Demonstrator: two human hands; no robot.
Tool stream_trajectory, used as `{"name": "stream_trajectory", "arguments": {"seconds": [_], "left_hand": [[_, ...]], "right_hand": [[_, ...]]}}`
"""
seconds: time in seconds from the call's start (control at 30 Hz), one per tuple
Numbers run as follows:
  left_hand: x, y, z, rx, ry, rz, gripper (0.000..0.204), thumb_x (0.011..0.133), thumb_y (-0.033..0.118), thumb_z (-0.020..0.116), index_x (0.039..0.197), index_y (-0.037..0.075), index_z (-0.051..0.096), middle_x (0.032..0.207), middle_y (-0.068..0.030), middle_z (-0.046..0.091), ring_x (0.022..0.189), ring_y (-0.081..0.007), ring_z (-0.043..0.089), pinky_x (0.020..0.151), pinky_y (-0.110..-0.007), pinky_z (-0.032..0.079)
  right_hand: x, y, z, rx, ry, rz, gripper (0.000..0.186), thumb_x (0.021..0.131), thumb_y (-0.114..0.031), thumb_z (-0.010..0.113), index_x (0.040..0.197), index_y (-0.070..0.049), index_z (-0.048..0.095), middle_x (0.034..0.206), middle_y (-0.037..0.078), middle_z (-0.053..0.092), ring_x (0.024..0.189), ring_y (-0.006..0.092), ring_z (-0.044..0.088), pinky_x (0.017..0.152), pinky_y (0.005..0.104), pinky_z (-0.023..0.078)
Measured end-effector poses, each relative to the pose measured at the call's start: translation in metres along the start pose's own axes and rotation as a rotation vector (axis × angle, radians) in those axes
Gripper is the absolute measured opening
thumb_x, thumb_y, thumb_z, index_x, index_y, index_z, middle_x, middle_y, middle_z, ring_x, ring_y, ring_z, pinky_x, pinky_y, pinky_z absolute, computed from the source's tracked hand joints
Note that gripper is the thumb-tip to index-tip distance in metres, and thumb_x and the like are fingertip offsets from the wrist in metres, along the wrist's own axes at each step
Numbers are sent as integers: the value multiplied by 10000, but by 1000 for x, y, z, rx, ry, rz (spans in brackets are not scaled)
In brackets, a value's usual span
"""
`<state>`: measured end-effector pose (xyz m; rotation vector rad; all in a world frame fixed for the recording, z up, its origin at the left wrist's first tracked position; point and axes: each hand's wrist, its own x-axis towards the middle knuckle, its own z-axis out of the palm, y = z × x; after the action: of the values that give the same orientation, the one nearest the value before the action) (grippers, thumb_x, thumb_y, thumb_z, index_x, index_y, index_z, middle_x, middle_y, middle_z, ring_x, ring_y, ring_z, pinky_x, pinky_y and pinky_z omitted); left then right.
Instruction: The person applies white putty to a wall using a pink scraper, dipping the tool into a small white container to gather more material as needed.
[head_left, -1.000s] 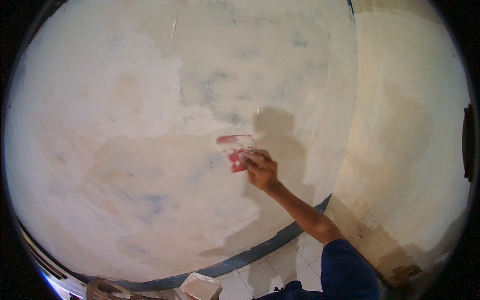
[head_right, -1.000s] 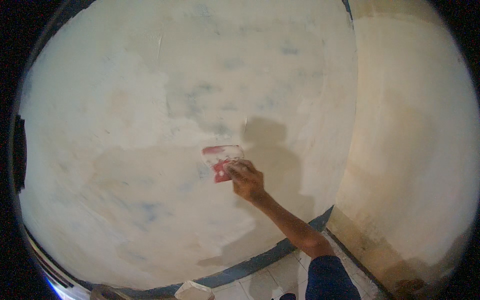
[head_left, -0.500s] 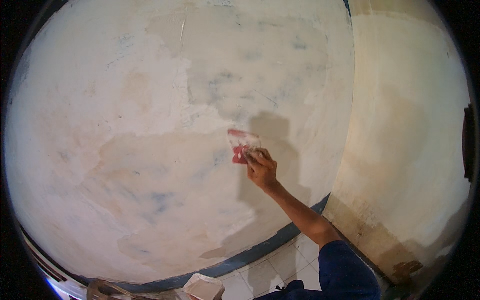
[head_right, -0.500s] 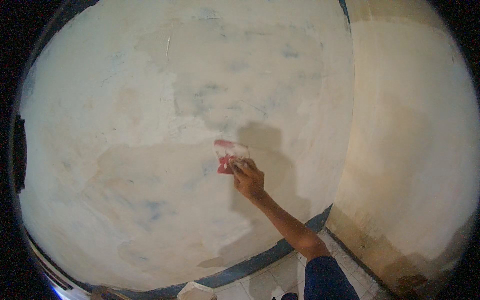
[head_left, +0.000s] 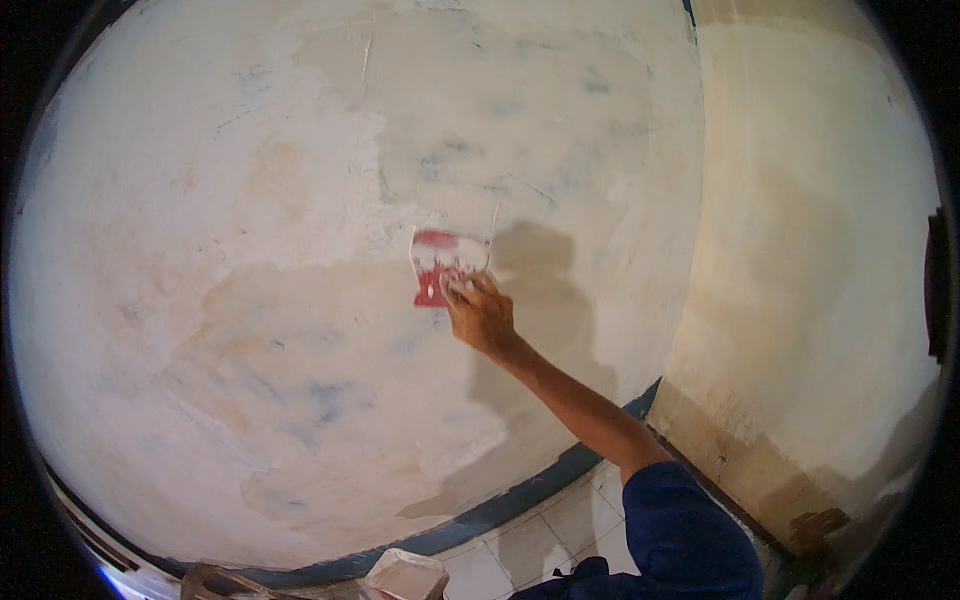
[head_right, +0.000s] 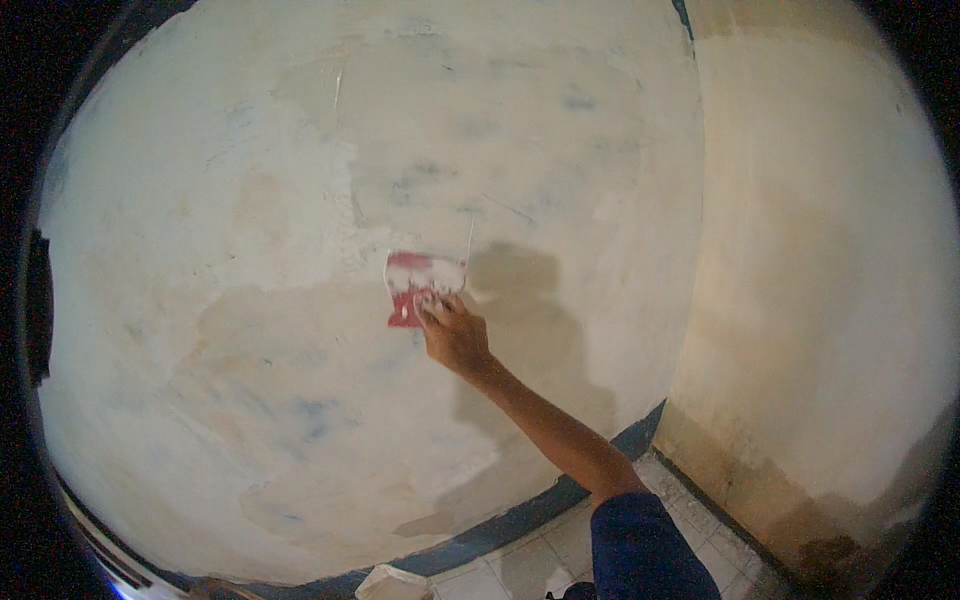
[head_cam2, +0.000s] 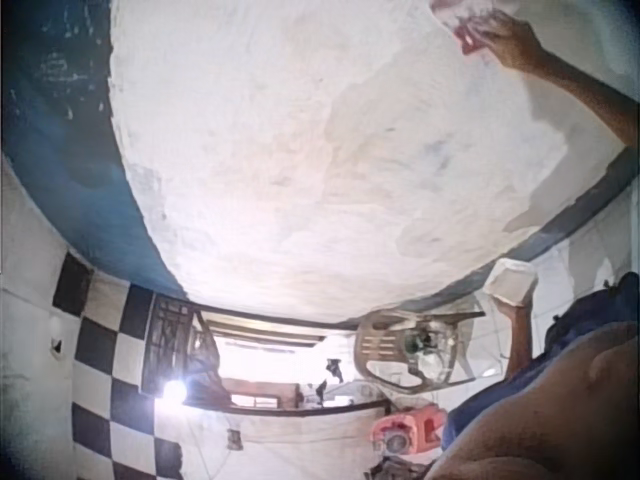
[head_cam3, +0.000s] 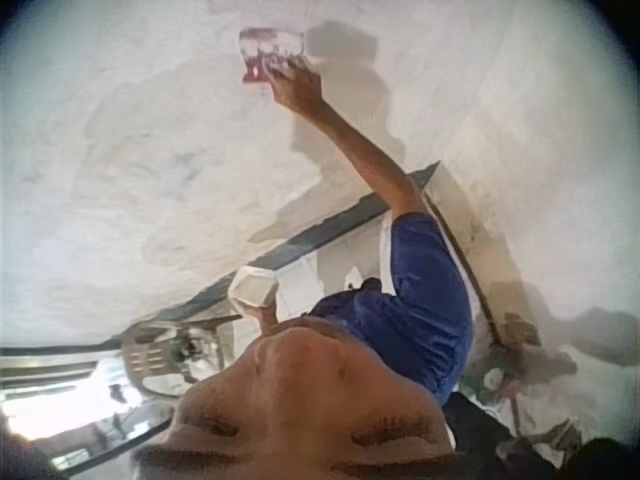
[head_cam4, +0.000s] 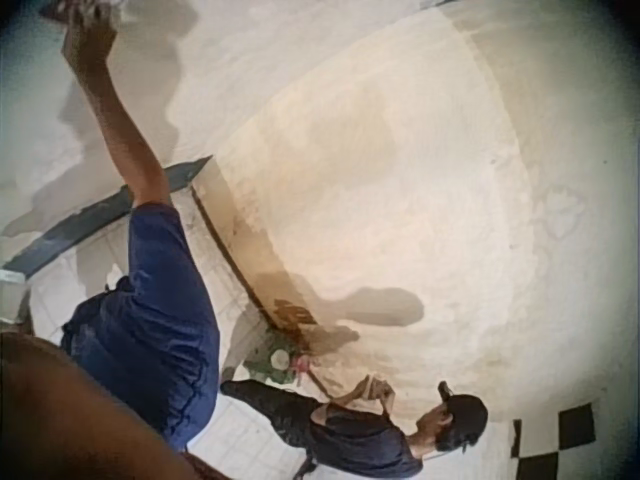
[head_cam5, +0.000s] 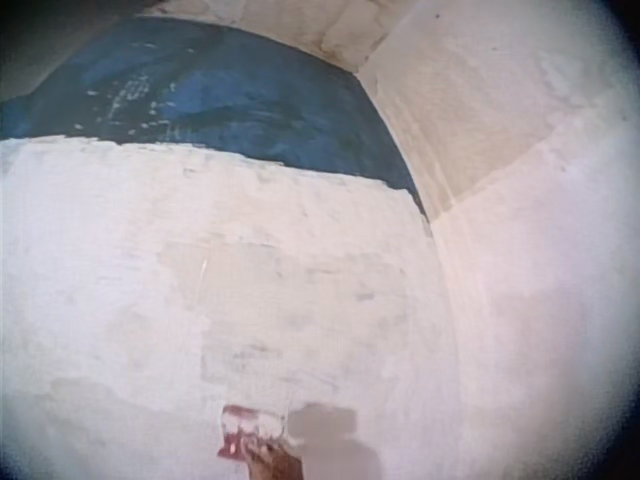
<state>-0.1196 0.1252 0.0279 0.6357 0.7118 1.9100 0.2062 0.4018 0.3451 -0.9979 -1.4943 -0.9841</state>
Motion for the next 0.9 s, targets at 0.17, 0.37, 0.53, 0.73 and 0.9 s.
{"name": "stream_trajectory", "arguments": {"seconds": [0.17,0.37,0.53,0.73,0.9], "left_hand": [[19,-23,-49,-236,178,-145,539,878,359,634,1270,43,442,1136,-163,565,931,-231,599,733,-407,559],[12,-10,-21,472,-136,152,357,923,306,540,1145,27,514,990,-107,584,865,-207,571,738,-428,528],[22,-25,-34,-85,119,-220,218,891,293,479,891,85,544,723,-26,496,662,-185,507,570,-342,464],[15,10,33,-291,215,-390,139,845,266,491,781,148,456,665,22,375,580,-134,406,496,-346,359],[14,3,19,-655,34,-546,288,895,400,511,984,133,575,870,-7,566,798,-174,547,707,-410,471]], "right_hand": [[-12,1,-82,358,9,-36,280,701,42,637,937,-91,708,950,44,701,865,251,652,756,338,532],[-11,189,-107,-134,477,438,146,847,-9,635,975,-7,705,872,106,668,774,211,643,668,296,502],[6,274,-100,-296,507,418,227,824,-54,652,1043,-57,708,928,135,657,837,300,630,721,384,507],[-5,200,-58,-238,378,365,217,825,-41,663,1030,-90,715,941,91,669,828,256,622,688,331,515],[-6,49,-14,-57,185,309,426,665,35,667,1059,-124,700,990,46,657,889,257,623,710,347,536]]}}
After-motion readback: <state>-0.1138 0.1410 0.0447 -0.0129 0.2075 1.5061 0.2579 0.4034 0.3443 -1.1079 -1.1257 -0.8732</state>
